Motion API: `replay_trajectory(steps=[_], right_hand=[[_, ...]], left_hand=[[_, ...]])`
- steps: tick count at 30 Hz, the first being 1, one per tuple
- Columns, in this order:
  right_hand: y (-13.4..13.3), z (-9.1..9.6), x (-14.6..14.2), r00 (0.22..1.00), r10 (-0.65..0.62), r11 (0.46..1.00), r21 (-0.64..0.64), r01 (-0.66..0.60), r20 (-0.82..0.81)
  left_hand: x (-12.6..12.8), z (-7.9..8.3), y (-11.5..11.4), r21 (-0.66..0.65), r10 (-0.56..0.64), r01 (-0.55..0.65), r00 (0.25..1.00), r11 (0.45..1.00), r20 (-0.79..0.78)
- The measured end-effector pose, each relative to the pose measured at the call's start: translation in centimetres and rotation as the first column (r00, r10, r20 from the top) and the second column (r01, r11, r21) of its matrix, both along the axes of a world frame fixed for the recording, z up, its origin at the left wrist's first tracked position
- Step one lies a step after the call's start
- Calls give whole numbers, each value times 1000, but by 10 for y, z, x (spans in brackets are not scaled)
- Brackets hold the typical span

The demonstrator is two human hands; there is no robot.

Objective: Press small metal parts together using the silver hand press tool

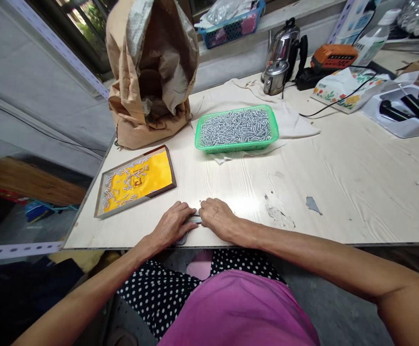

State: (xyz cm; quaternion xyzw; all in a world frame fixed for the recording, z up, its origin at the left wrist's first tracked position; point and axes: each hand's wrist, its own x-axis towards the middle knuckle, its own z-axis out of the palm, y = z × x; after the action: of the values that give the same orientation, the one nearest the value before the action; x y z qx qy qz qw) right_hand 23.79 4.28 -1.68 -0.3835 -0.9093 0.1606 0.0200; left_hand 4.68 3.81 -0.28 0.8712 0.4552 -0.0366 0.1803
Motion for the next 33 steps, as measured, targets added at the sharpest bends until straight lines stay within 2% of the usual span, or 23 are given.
replay_trajectory(steps=[4, 9, 12, 15, 18, 22, 25, 27, 28, 30, 33], right_hand=[[-5, -11, -6, 1000, 11, 1000, 20, -11, -17], [8, -5, 3, 999, -32, 997, 74, 35, -34], [25, 0, 13, 999, 10, 998, 59, -7, -52], [38, -3, 15, 998, -25, 998, 64, 29, -61], [47, -12, 7, 995, -61, 991, 114, 70, -75], [68, -17, -3, 998, -14, 990, 142, 23, -60], [81, -10, -8, 999, -16, 990, 140, 20, -32], [78, -1, -17, 1000, -8, 988, 153, 11, -21], [73, 3, -25, 999, 34, 986, 162, -29, -27], [58, 10, -45, 975, 218, 963, 172, -207, -47], [38, 12, -78, 856, 516, 849, 151, -506, -39]], left_hand=[[-1, -2, 1, -3, 10, -10, 1000, 1000, 22], [-2, -1, -3, 60, 60, -61, 998, 996, 17], [2, -11, -23, 187, 122, -134, 990, 973, 78], [10, -25, -51, 264, 53, -97, 984, 960, 168], [17, -34, -70, 234, 6, -58, 977, 970, 214], [20, -37, -74, 146, 7, -50, 960, 988, 279], [17, -36, -70, 113, 14, -53, 947, 992, 322], [16, -36, -68, 106, 13, -52, 941, 993, 338], [16, -36, -68, 103, 8, -46, 938, 994, 345], [15, -40, -67, 86, 3, -37, 932, 996, 362], [13, -47, -68, 30, 30, -43, 934, 999, 356]])
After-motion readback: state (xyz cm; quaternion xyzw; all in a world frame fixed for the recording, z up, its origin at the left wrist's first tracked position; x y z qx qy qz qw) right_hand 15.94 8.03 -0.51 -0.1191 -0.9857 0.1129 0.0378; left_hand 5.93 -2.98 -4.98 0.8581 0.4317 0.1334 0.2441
